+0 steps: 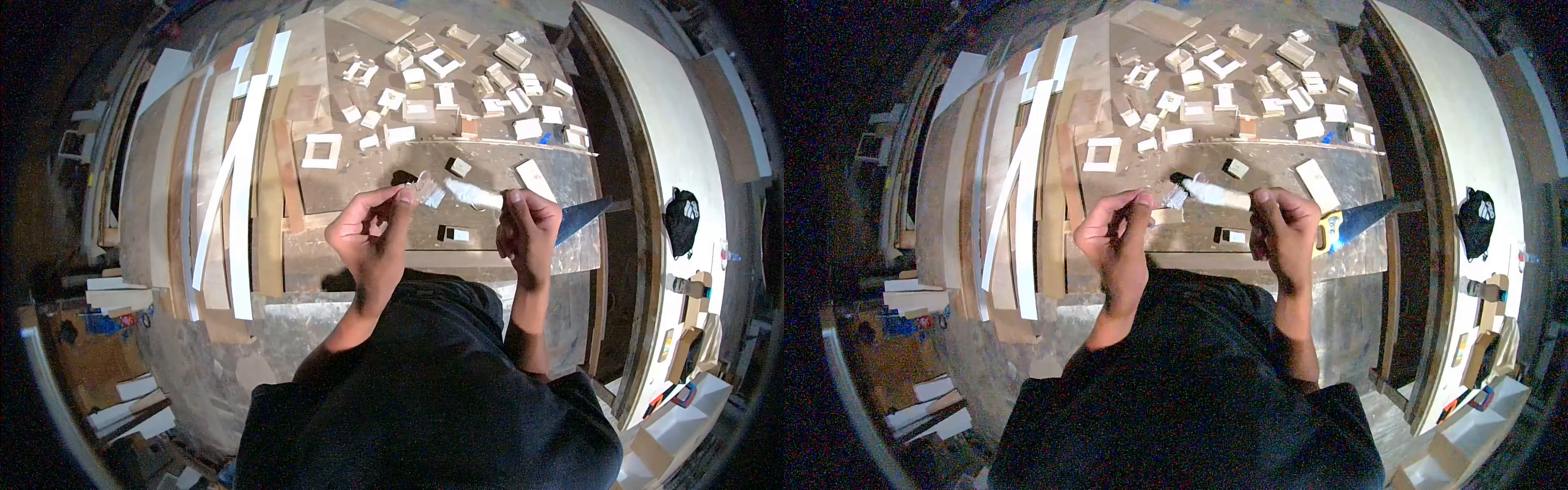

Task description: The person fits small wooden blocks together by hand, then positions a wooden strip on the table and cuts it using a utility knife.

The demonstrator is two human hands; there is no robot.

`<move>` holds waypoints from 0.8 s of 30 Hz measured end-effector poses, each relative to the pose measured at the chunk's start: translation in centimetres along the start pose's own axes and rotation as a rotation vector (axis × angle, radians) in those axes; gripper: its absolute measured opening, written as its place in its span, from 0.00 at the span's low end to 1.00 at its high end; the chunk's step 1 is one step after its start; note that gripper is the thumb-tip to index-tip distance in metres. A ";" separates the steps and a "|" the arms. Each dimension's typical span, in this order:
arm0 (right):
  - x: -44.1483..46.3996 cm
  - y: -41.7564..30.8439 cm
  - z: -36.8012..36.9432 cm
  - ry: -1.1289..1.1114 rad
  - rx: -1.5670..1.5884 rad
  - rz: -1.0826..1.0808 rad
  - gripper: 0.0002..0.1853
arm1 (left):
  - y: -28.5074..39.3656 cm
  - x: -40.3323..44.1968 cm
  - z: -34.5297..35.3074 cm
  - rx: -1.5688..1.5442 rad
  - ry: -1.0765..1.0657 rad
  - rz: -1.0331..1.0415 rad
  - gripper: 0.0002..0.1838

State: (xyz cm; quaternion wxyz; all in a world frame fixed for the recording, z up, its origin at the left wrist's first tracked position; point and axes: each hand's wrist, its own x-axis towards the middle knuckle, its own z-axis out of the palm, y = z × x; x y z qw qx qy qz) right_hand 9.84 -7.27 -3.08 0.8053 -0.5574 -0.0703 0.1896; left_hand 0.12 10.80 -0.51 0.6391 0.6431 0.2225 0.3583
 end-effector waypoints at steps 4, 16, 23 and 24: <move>-0.2 -0.4 0.9 -0.048 -0.143 0.064 0.13 | 0.0 0.2 0.2 -0.007 -0.002 0.034 0.06; 1.2 0.4 0.5 0.112 -0.039 0.064 0.16 | -0.5 0.6 0.6 0.022 0.005 0.042 0.06; 0.5 0.0 1.1 0.009 -0.002 0.082 0.14 | -0.6 1.1 0.6 -0.003 0.021 0.040 0.05; 0.6 0.2 1.4 0.023 -0.015 0.092 0.14 | -0.7 1.1 0.4 0.000 0.029 0.039 0.05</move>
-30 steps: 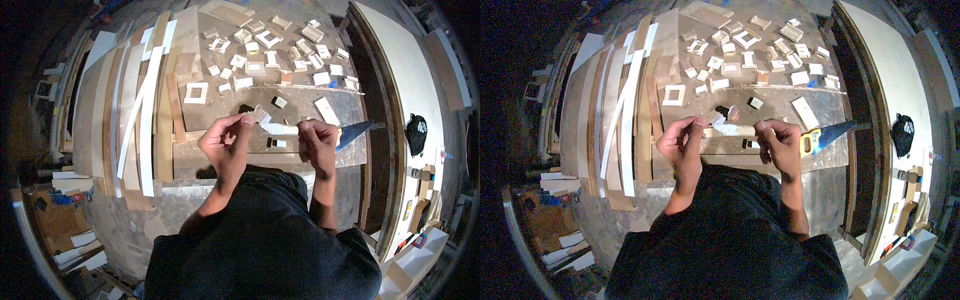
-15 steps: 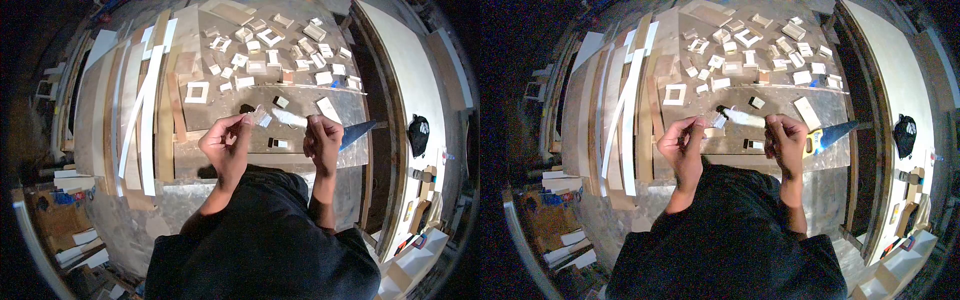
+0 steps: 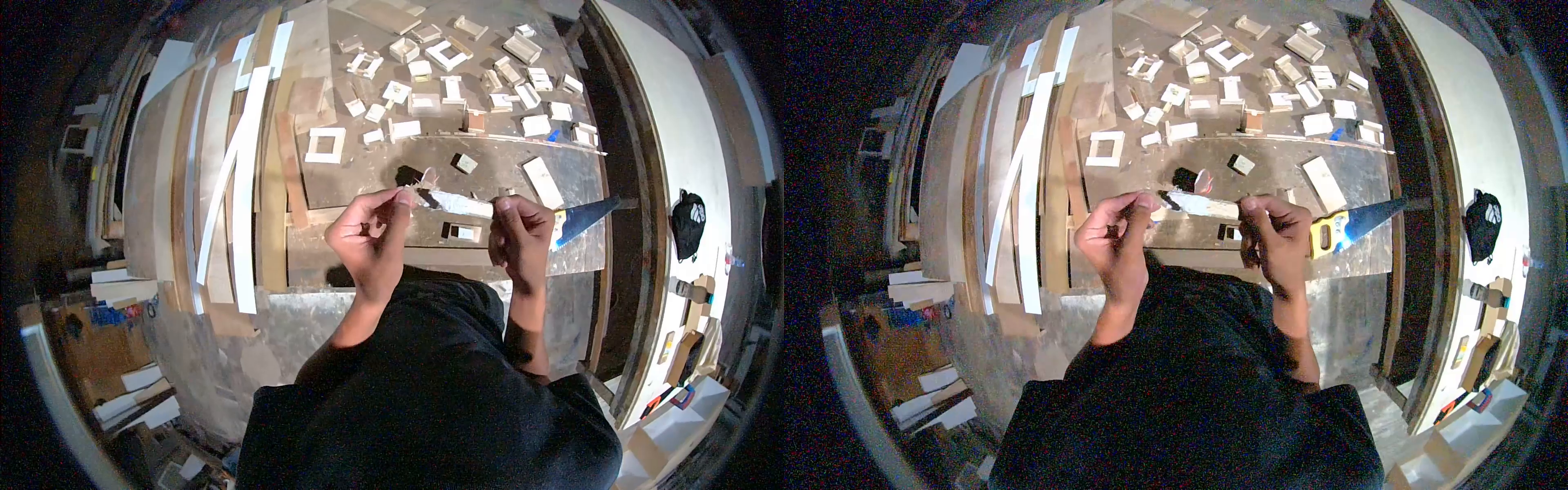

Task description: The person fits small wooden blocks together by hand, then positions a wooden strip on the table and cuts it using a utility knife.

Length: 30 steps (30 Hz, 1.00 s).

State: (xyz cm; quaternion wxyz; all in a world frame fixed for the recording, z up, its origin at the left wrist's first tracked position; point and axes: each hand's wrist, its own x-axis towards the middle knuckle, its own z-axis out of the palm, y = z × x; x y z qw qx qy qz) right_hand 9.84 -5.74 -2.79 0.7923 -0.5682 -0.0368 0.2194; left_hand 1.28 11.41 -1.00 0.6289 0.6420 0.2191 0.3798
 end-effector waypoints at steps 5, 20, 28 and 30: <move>-0.5 1.5 -0.3 -0.024 -0.072 0.068 0.14 | -0.1 0.3 -0.9 0.048 -0.006 -0.028 0.05; 0.4 1.3 -1.9 -0.063 0.041 0.061 0.12 | -0.5 0.0 0.3 0.083 -0.004 -0.062 0.04; 1.8 0.7 -3.0 -0.047 -0.048 0.020 0.13 | -0.7 -0.1 1.2 0.112 0.001 -0.043 0.04; 1.7 0.4 -3.3 -0.043 0.015 0.038 0.14 | -0.6 -0.2 1.4 0.124 0.008 -0.044 0.04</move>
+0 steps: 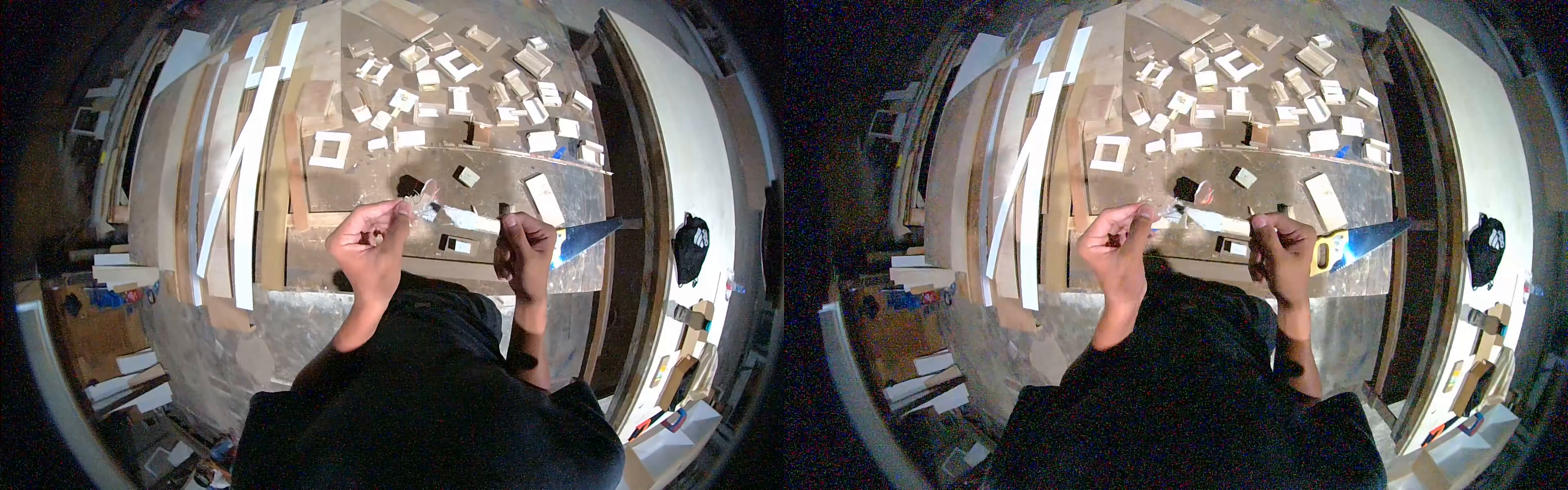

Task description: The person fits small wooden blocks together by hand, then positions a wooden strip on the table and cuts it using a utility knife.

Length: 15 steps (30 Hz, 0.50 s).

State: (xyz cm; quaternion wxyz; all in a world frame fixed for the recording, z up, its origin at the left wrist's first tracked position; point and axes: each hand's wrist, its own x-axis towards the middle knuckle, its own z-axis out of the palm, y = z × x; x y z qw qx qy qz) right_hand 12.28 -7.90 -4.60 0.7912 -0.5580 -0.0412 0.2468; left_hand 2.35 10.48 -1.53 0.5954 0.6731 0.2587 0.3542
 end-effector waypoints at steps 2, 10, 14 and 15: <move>-0.3 -0.3 0.4 -0.057 -0.011 0.014 0.13 | 0.3 0.1 0.3 -0.028 0.003 -0.029 0.04; 1.0 -0.7 -0.1 -0.019 -0.028 0.000 0.13 | 0.2 0.2 0.4 -0.033 -0.004 -0.054 0.04; 0.7 -0.7 0.6 -0.122 -0.066 0.025 0.13 | 0.1 0.3 0.4 -0.072 -0.001 -0.059 0.04; 0.9 -0.6 1.1 -0.071 -0.101 0.015 0.14 | 0.1 0.4 0.4 -0.076 -0.002 -0.053 0.04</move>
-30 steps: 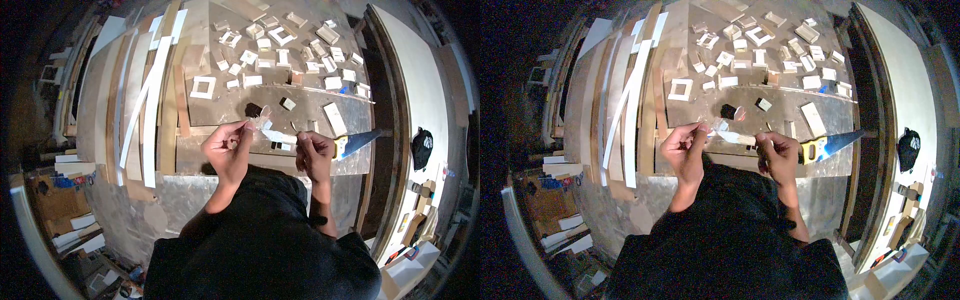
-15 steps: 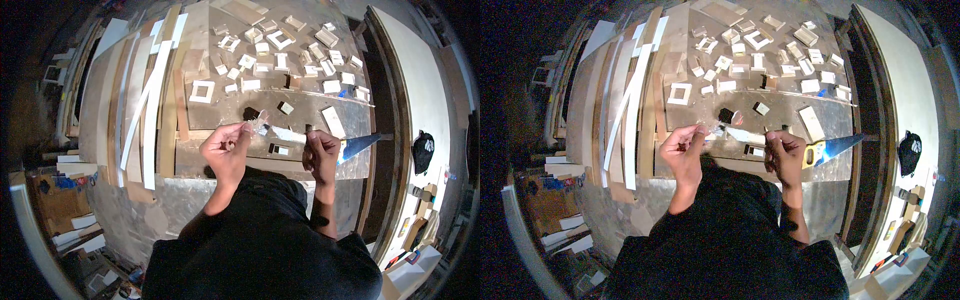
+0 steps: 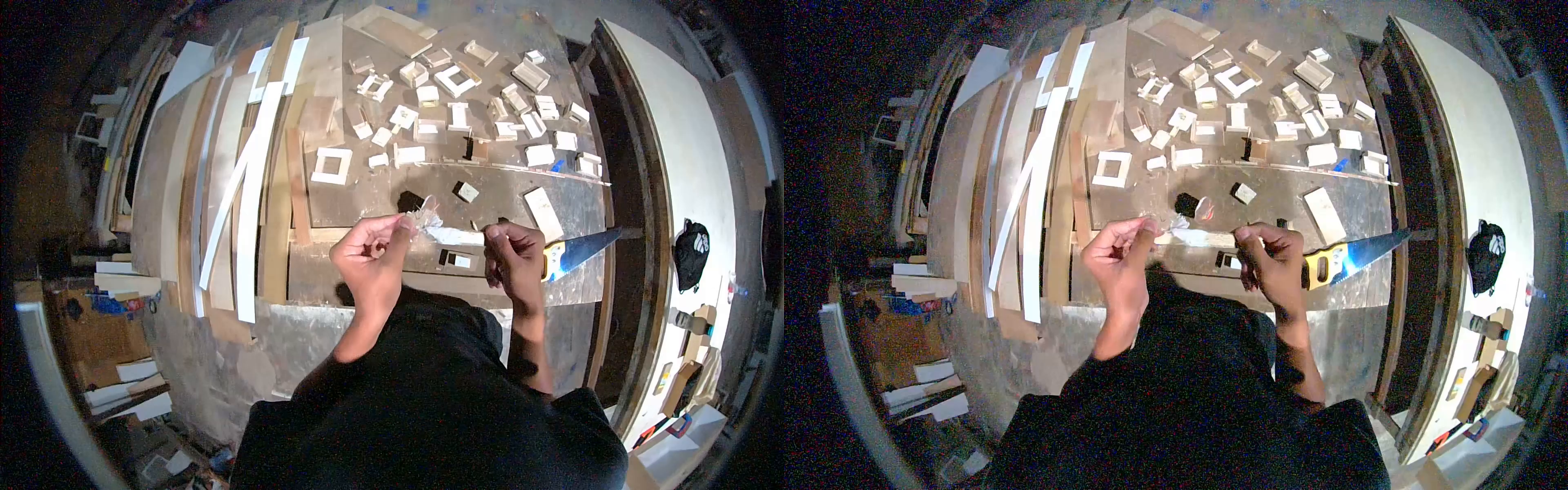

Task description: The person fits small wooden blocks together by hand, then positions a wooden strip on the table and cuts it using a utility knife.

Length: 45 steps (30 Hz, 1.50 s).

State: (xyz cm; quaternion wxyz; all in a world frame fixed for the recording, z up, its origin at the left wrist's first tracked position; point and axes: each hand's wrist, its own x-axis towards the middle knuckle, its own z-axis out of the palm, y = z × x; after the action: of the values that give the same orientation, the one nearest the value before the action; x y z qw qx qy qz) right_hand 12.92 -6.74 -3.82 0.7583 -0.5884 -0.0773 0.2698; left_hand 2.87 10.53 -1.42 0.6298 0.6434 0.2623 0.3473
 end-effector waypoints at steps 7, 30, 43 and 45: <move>0.0 -0.6 0.4 0.051 0.075 -0.022 0.16 | 0.6 0.1 -0.6 0.033 -0.023 0.005 0.05; -3.5 0.4 2.1 0.113 -0.224 -0.522 0.13 | 1.1 -0.7 -1.5 -0.089 -0.032 -0.051 0.05; -6.2 3.4 1.6 0.102 -0.285 -0.538 0.12 | 1.7 -1.6 -1.7 -0.199 -0.040 -0.194 0.05; -6.4 3.1 1.6 0.098 -0.246 -0.533 0.12 | 1.8 -1.7 -1.8 -0.176 -0.042 -0.165 0.05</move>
State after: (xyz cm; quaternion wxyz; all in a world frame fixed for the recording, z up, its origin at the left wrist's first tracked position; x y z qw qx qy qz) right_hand 5.86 -8.11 -4.99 0.7282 -0.6471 -0.2247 0.0210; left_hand 0.22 10.20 0.12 0.7157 0.5690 0.2693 0.3024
